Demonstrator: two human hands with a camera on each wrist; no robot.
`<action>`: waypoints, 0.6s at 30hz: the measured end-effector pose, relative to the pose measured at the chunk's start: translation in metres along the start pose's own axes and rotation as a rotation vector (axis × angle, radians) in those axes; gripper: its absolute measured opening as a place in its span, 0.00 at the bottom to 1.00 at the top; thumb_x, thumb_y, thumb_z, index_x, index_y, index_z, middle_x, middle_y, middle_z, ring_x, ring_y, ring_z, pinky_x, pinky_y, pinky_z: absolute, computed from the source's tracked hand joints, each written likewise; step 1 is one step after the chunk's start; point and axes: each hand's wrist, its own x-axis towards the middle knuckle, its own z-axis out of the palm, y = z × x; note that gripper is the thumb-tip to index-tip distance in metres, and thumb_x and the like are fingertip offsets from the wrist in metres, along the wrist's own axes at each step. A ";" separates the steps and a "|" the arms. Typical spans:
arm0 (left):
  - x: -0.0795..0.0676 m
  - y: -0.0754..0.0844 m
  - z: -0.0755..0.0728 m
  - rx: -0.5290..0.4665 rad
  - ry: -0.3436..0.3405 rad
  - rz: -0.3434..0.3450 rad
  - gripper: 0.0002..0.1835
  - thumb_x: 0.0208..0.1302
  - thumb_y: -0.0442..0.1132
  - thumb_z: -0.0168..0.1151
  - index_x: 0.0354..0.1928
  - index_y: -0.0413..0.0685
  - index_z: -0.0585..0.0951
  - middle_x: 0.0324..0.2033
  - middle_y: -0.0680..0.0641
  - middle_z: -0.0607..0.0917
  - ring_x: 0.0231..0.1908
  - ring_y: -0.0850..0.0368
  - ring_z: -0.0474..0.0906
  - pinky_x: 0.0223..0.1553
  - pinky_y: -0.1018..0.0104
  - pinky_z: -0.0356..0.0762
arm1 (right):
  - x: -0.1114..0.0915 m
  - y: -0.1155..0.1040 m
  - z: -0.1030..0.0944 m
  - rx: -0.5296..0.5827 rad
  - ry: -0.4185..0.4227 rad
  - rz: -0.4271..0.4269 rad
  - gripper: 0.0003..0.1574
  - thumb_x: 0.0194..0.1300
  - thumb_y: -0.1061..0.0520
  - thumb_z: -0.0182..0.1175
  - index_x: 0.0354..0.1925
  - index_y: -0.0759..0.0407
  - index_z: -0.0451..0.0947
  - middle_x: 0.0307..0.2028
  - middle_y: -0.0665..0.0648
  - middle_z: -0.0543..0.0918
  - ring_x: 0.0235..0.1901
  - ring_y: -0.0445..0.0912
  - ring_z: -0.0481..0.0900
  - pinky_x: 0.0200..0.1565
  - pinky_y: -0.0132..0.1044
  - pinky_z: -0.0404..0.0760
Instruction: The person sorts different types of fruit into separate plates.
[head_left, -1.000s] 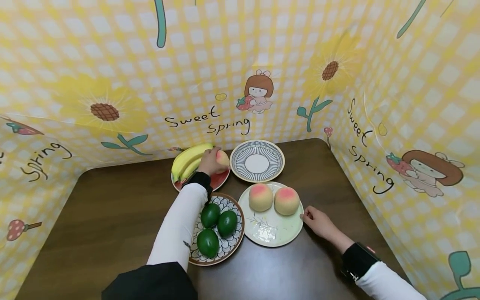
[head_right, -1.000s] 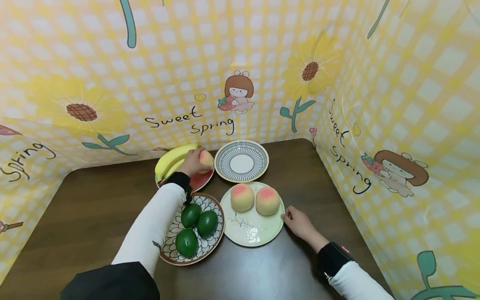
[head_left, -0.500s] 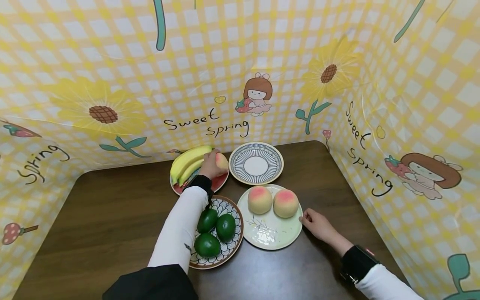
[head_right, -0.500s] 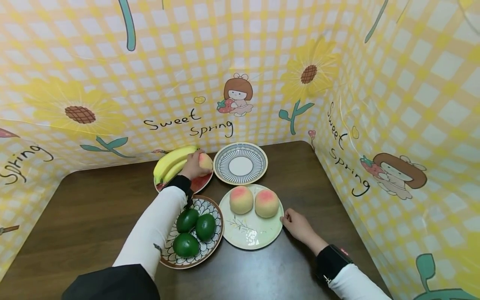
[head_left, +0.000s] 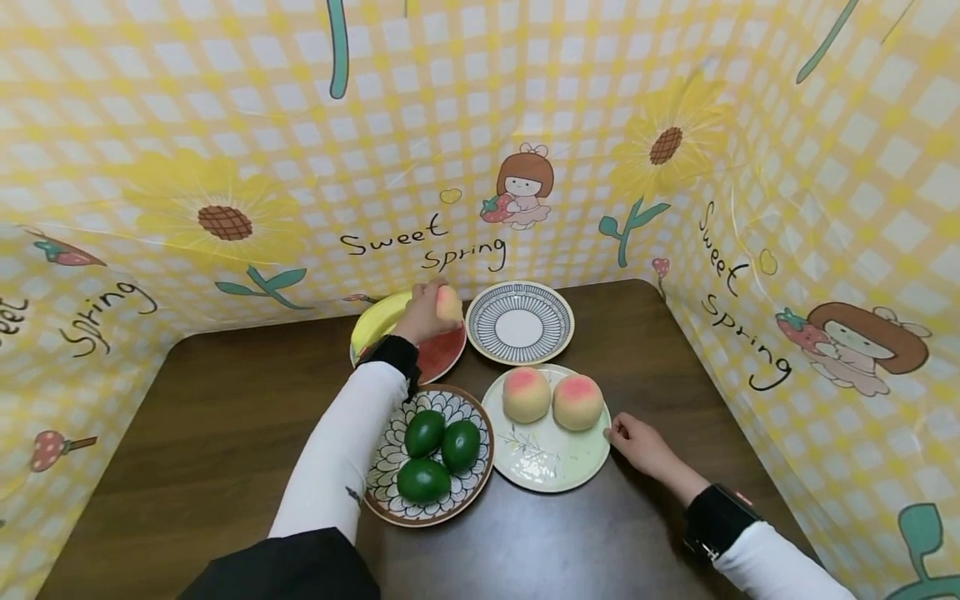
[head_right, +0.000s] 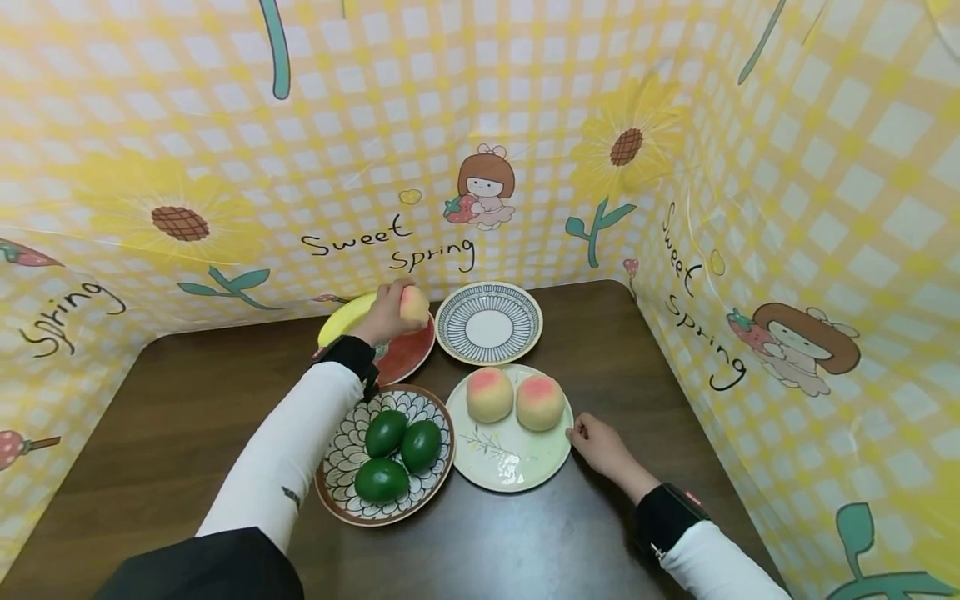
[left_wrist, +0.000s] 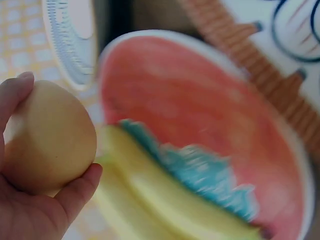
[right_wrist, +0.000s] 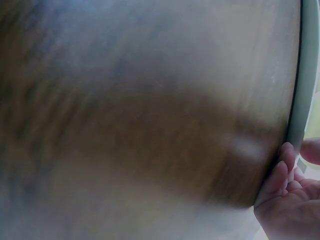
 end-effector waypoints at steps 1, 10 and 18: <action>-0.002 0.007 -0.004 0.014 0.005 0.023 0.49 0.57 0.40 0.73 0.78 0.45 0.58 0.72 0.26 0.57 0.67 0.23 0.64 0.68 0.38 0.70 | 0.000 0.000 0.000 0.000 0.002 -0.002 0.11 0.73 0.59 0.58 0.32 0.62 0.72 0.23 0.51 0.69 0.27 0.43 0.67 0.31 0.32 0.65; -0.033 0.066 -0.017 0.066 -0.006 0.243 0.47 0.53 0.33 0.76 0.74 0.40 0.63 0.71 0.28 0.61 0.69 0.32 0.65 0.70 0.40 0.70 | 0.000 0.000 0.001 -0.018 0.006 -0.015 0.11 0.73 0.59 0.57 0.32 0.63 0.72 0.23 0.51 0.69 0.26 0.43 0.67 0.30 0.32 0.65; -0.075 0.108 0.017 0.145 -0.140 0.409 0.46 0.56 0.38 0.77 0.75 0.45 0.64 0.70 0.33 0.65 0.69 0.37 0.67 0.70 0.44 0.71 | 0.000 0.001 0.000 -0.014 0.007 -0.024 0.11 0.73 0.59 0.57 0.32 0.63 0.72 0.24 0.51 0.69 0.27 0.43 0.68 0.32 0.33 0.66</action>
